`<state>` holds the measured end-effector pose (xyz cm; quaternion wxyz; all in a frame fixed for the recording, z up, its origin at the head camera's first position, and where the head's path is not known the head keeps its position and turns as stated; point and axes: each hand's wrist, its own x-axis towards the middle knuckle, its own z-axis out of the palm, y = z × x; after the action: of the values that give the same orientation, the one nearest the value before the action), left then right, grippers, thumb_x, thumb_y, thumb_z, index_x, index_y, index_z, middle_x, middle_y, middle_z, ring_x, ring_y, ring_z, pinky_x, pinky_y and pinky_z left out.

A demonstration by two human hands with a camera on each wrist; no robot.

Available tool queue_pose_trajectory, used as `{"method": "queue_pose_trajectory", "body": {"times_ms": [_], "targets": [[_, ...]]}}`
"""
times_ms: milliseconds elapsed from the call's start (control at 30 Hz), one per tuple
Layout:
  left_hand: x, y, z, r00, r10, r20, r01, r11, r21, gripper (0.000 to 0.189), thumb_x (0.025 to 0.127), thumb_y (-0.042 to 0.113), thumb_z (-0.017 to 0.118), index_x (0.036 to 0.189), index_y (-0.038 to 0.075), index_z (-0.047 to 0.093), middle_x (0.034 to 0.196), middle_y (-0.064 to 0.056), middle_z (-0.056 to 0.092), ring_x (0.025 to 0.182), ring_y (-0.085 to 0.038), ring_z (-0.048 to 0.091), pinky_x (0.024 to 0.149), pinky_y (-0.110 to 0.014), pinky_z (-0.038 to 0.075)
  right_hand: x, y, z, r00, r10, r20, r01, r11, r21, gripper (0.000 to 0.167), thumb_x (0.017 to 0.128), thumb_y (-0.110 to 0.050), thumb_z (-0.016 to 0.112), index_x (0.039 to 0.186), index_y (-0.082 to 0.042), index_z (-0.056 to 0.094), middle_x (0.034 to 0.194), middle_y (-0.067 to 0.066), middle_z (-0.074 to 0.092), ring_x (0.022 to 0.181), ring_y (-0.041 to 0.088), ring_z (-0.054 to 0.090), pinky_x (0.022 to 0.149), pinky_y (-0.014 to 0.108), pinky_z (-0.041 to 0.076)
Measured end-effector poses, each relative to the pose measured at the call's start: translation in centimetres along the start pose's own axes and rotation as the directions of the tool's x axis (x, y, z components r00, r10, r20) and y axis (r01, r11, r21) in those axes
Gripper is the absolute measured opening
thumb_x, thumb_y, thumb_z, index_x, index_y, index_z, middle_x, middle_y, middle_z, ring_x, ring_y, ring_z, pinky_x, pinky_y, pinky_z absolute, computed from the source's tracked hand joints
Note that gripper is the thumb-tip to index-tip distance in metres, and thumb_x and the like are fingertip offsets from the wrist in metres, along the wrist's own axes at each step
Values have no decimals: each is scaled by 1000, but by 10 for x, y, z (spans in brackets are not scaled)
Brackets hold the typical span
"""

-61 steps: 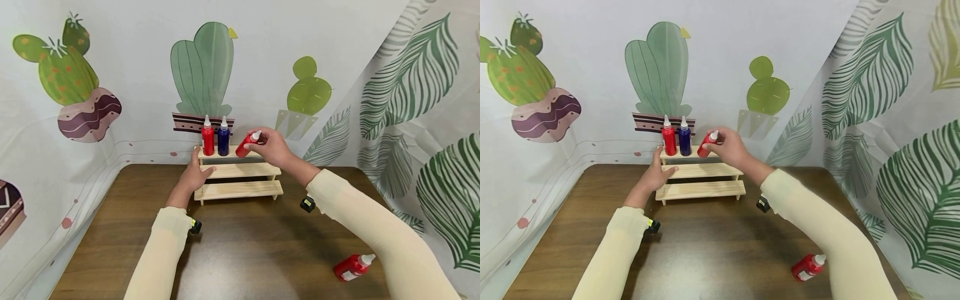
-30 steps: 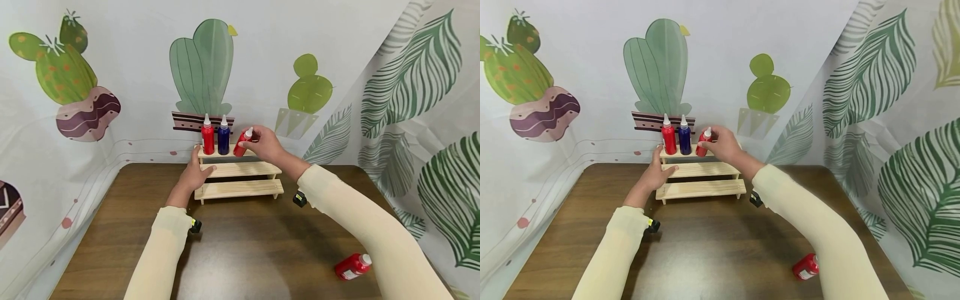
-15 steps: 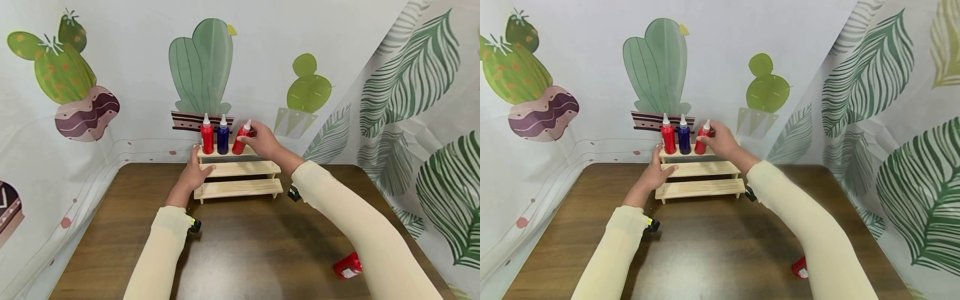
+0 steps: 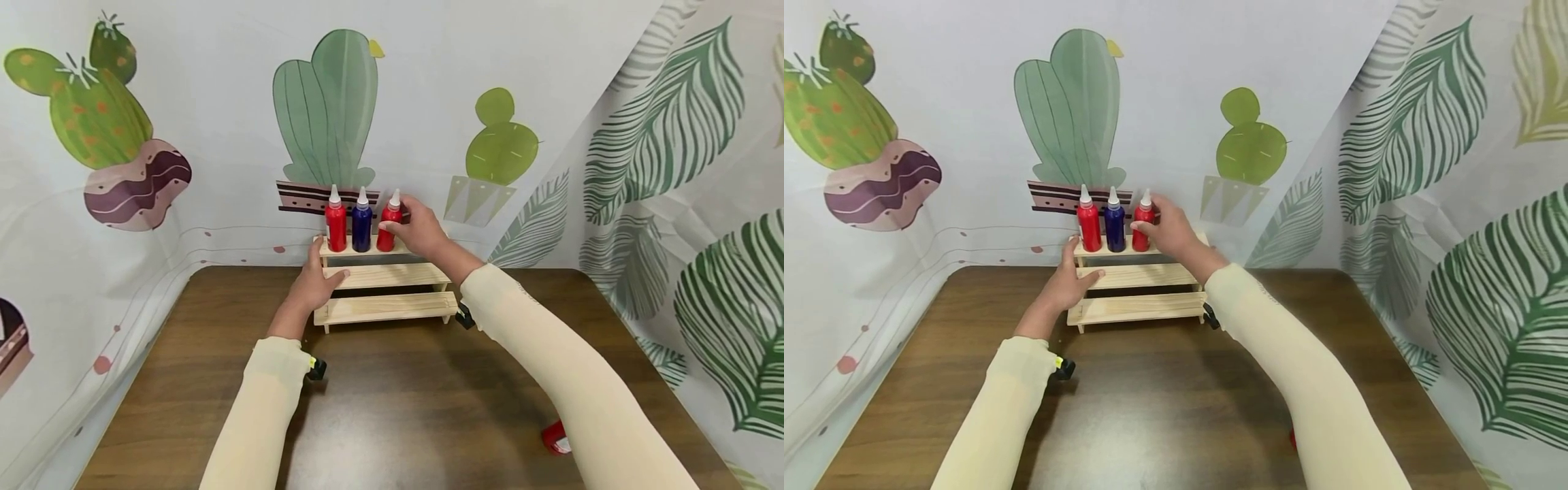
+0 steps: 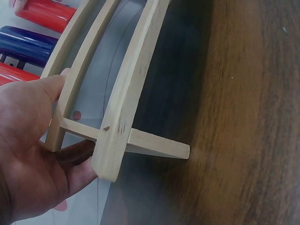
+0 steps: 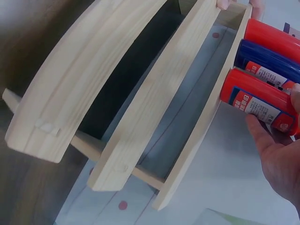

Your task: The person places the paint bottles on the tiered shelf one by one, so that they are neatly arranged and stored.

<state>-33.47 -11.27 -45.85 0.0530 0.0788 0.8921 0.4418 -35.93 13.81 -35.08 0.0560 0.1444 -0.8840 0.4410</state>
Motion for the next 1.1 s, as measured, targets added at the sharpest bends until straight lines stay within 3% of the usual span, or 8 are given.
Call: {"method": "queue_pose_trajectory", "body": {"times_ms": [833,1100], "targets": [[-2,2,-2,1000,0,-6,-1,1000,-14,97,108,42,60,169,27,-14,176,-27,11,160,-50,26,125,-68,30,1,8,13,999,31,35,-30,999,-15,64,97,-10,77,153,-11,45,139,17,64,124,35,68,105,48,58],[-1,4,-3,999,-29,-33,28,999,-30,98,105,42,65,170,28,-8,175,-25,21,156,-49,34,124,-66,33,1,14,14,996,65,53,-63,997,-40,61,98,-13,77,151,-10,47,138,16,65,124,33,66,104,47,58]]}}
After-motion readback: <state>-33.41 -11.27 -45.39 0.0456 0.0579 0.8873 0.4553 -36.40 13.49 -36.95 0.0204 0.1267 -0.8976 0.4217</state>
